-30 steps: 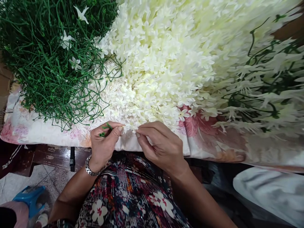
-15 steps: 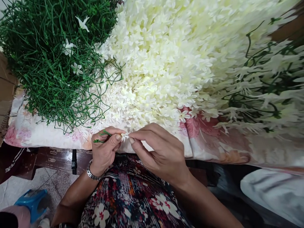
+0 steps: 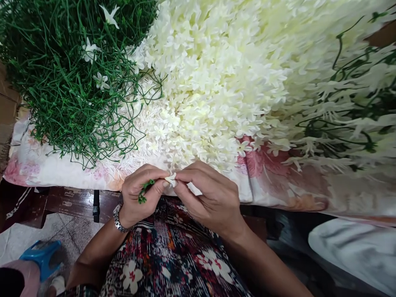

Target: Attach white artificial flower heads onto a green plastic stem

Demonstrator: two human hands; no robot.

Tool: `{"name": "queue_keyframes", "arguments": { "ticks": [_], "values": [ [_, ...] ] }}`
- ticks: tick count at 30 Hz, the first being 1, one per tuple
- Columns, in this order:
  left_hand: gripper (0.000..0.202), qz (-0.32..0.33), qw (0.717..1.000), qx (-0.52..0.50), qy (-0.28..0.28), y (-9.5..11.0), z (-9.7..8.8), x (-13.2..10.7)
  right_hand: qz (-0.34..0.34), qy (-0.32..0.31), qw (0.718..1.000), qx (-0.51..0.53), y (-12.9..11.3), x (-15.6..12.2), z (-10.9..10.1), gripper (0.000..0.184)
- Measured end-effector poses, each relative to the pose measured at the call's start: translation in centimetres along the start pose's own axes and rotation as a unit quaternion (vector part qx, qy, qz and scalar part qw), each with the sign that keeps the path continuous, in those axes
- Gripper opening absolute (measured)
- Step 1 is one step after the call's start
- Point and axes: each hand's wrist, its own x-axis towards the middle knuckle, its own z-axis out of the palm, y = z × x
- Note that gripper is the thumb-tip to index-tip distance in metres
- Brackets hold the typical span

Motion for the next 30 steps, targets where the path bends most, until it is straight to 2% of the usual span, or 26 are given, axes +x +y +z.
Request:
{"name": "queue_keyframes", "arguments": {
  "ticks": [11, 13, 15, 19, 22, 27, 30],
  "values": [
    [0.020, 0.067, 0.991, 0.075, -0.088, -0.1, -0.8, 0.0, 0.057, -0.069, 0.994, 0.070, 0.5, -0.3, -0.2, 0.005],
    [0.018, 0.038, 0.995, 0.057, -0.079, -0.2, -0.8, -0.2, 0.062, -0.080, 0.992, 0.068, 0.5, -0.4, -0.3, 0.005],
    [0.014, -0.022, 0.999, 0.000, -0.045, -0.2, -0.6, -0.4, 0.065, -0.078, 0.993, 0.065, 0.5, -0.5, -0.5, 0.010],
    [0.004, -0.143, 0.977, -0.154, 0.020, -0.3, -0.2, -0.8, 0.015, -0.058, 0.996, 0.065, 0.4, -0.6, -0.6, 0.043],
    [0.004, -0.174, 0.964, -0.198, 0.030, -0.2, 0.0, -0.9, -0.032, -0.079, 0.996, 0.040, 0.2, -0.3, -0.4, 0.055],
    [0.007, -0.182, 0.964, -0.194, 0.021, -0.1, 0.3, -0.9, -0.038, -0.054, 0.997, 0.043, 0.0, -0.2, 0.0, 0.033],
    [0.007, -0.176, 0.968, -0.180, 0.004, 0.0, 0.4, -0.9, -0.028, -0.053, 0.996, 0.061, 0.1, -0.5, 0.1, 0.030]
  ]
}}
